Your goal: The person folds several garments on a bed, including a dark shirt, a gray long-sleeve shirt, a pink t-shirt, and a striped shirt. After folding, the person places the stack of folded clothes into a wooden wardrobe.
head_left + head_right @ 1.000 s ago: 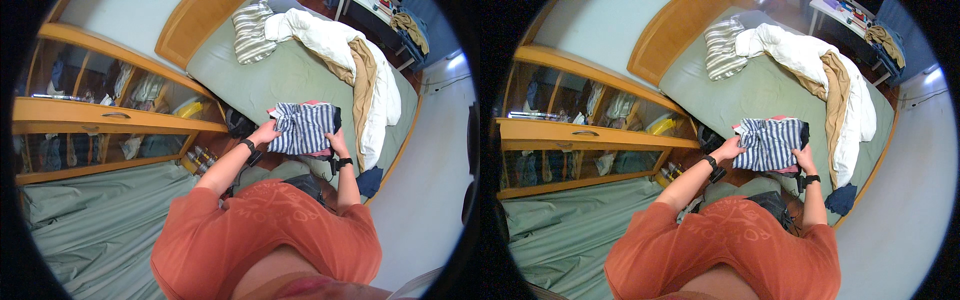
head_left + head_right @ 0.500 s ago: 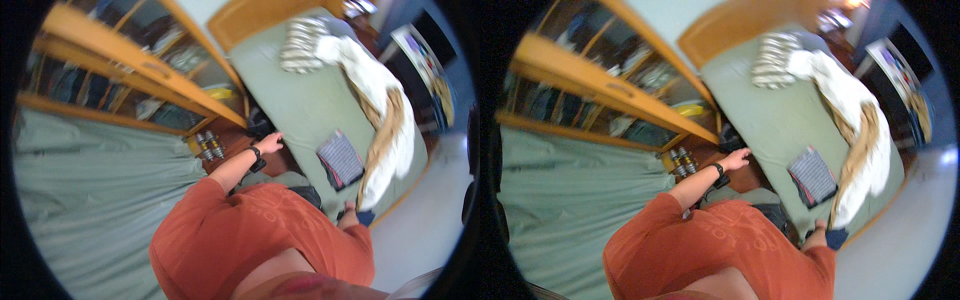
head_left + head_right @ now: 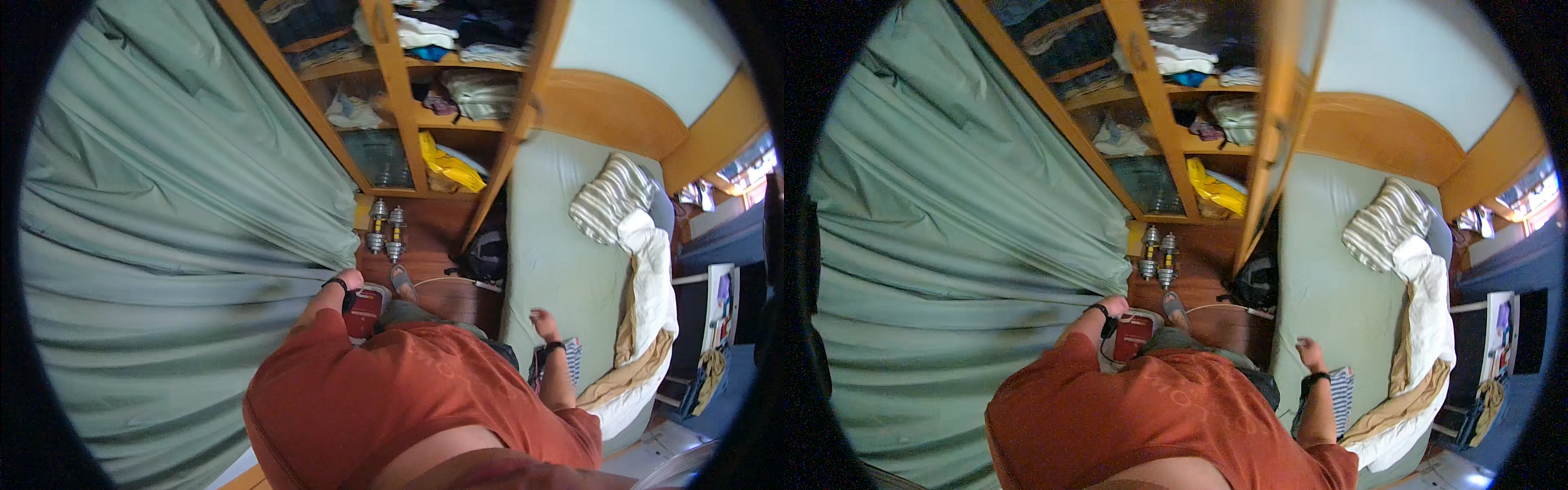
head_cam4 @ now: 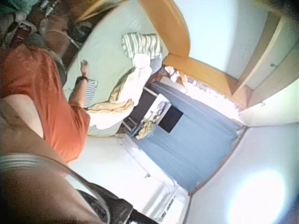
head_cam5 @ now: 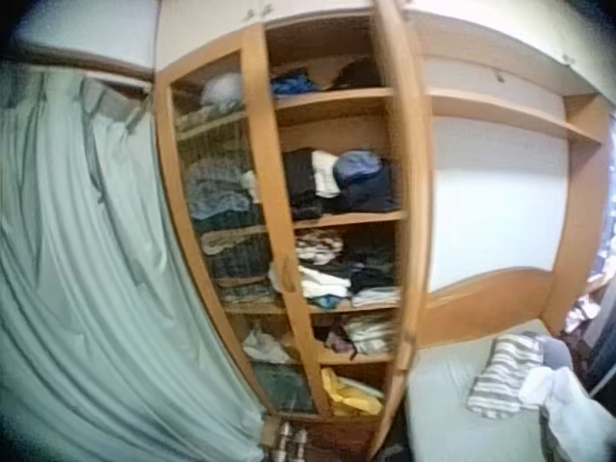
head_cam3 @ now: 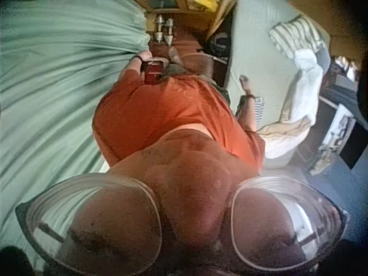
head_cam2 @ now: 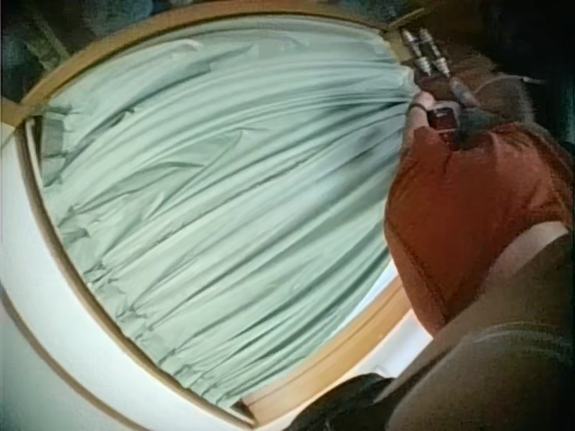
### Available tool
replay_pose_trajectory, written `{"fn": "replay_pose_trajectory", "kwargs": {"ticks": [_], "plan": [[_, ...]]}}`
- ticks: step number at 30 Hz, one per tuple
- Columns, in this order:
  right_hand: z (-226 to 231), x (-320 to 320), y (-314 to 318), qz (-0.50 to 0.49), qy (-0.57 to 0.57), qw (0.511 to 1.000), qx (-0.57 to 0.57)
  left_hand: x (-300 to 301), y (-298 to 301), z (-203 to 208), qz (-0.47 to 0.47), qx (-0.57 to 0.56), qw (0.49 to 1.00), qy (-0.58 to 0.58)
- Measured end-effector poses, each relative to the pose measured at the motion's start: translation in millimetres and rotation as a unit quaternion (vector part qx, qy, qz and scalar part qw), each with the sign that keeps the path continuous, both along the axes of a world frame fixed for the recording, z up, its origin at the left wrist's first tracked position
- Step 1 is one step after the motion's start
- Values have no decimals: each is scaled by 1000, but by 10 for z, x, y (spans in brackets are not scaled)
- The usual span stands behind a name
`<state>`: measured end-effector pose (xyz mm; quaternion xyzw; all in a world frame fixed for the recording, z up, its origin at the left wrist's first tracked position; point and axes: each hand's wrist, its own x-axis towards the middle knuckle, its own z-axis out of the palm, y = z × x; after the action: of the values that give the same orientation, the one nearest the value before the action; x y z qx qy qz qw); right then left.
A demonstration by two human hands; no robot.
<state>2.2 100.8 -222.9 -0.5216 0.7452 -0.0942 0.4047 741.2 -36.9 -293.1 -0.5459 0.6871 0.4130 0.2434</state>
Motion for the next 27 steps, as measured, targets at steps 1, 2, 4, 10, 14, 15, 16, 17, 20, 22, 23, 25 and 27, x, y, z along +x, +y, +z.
{"fn": "replay_pose_trajectory", "kwargs": {"ticks": [1, 2, 4, 10, 14, 15, 16, 17, 20, 22, 23, 25, 27], "plan": [[176, 450, -517, -2, -58, 998, -6, 183, -23, -70, 84, 20, 995, 39], [366, 919, -1004, 68, -28, 997, -25, 390, 23, -200, 168, 50, 982, 69], [675, 1984, -1771, 54, -181, 981, -40, 692, 158, -419, 110, -60, 977, 174], [1322, 4205, -3748, 128, -139, 973, -130, 1341, 291, -931, 217, -56, 941, 253], [1670, 4560, -4775, -72, -369, 894, -242, 1697, 421, -986, 391, 28, 841, 372], [1759, 4556, -4965, -105, -385, 888, -226, 1800, 518, -980, 405, -10, 854, 326], [1860, 4514, -5159, -143, -394, 885, -205, 1876, 610, -963, 427, -17, 867, 255], [1921, 4492, -5326, -162, -403, 879, -197, 1926, 703, -941, 443, -43, 854, 270], [2013, 4368, -5844, -190, -402, 876, -186, 1972, 994, -809, 493, -39, 853, 165], [1994, 4287, -6186, -189, -411, 880, -144, 1978, 1232, -717, 521, 18, 815, 254], [1965, 4261, -6366, -176, -407, 888, -122, 1936, 1363, -682, 583, 72, 784, 203], [1897, 4222, -6684, -150, -361, 916, -90, 1861, 1758, -587, 629, 26, 729, 268], [1831, 4214, -6968, -154, -305, 937, -65, 1616, 2018, -519, 530, -49, 836, 136]]}}
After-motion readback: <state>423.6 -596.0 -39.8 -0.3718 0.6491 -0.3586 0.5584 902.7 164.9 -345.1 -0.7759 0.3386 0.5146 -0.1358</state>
